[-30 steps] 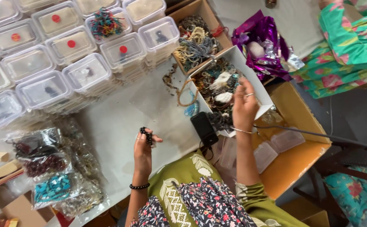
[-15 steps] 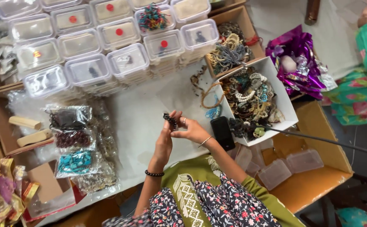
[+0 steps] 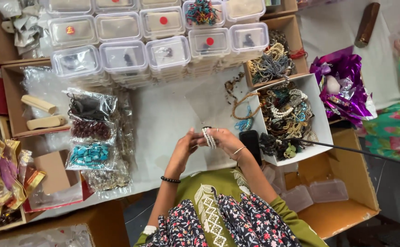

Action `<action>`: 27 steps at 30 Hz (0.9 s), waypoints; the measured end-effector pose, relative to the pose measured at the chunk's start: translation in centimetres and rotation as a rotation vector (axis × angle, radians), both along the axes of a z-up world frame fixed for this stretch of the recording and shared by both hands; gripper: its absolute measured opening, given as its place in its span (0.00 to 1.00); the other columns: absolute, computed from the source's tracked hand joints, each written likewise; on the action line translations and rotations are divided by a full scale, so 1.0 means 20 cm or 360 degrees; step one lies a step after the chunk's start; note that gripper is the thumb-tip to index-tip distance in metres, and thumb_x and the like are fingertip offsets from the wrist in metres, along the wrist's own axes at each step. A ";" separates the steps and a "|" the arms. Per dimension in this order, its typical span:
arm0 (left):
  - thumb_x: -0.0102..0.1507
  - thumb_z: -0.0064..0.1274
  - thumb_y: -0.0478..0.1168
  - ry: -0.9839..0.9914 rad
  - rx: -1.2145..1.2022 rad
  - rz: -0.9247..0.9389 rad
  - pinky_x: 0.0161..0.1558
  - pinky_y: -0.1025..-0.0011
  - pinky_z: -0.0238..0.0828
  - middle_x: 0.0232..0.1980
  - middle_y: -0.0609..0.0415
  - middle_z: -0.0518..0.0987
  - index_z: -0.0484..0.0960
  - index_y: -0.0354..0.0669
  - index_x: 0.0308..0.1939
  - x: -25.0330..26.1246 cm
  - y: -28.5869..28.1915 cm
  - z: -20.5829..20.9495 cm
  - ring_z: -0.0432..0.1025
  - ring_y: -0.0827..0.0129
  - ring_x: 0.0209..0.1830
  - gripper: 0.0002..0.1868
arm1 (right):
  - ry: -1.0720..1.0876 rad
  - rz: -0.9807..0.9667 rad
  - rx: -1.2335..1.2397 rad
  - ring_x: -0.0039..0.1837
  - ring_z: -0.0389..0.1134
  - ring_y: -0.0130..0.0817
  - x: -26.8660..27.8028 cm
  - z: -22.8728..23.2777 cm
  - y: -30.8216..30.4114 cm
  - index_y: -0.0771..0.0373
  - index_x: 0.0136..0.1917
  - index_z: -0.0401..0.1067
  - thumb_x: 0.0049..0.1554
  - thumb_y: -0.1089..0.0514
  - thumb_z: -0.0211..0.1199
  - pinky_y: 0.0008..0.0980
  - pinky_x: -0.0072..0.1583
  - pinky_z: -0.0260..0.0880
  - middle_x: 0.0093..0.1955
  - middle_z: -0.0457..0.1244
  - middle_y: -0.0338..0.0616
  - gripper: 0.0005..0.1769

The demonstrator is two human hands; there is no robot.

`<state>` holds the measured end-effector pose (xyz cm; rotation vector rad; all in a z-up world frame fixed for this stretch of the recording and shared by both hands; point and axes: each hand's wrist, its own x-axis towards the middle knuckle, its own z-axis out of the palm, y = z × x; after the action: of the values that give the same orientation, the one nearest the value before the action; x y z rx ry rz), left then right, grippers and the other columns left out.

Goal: The person sits at a table and sorts through various necklaces and bracelets from a white box. They pick up individual pieces, such as a brown beaded necklace and a turquoise necklace, place them into small clear plastic bags, and set the packaged items aside on the table.

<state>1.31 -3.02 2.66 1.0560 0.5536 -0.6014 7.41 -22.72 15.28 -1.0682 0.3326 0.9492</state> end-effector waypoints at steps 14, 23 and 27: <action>0.70 0.45 0.52 -0.0194 -0.0239 0.0050 0.58 0.70 0.68 0.54 0.52 0.85 0.81 0.38 0.56 0.18 0.00 0.51 0.77 0.74 0.53 0.22 | -0.0763 0.0706 -0.0501 0.57 0.70 0.24 -0.11 -0.25 -0.09 0.65 0.59 0.79 0.60 0.53 0.65 0.28 0.62 0.69 0.54 0.73 0.38 0.18; 0.71 0.46 0.55 -0.0348 0.0015 -0.0121 0.56 0.72 0.66 0.49 0.55 0.83 0.87 0.39 0.51 0.21 0.00 0.45 0.72 0.71 0.49 0.25 | -0.0607 0.0331 -0.0273 0.58 0.69 0.26 0.06 -0.32 0.02 0.66 0.60 0.76 0.58 0.55 0.67 0.29 0.63 0.68 0.55 0.71 0.38 0.19; 0.72 0.40 0.60 -0.0140 0.0263 0.0165 0.54 0.67 0.70 0.44 0.51 0.84 0.86 0.36 0.48 0.26 0.10 0.44 0.75 0.65 0.47 0.31 | -0.0619 0.0402 -0.0166 0.57 0.70 0.28 0.15 -0.19 0.07 0.64 0.60 0.76 0.62 0.50 0.62 0.30 0.64 0.67 0.54 0.72 0.41 0.19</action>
<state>6.49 -1.05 11.54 1.1959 0.5847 -0.4210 10.41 -21.34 11.54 -1.3845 -0.0768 0.9280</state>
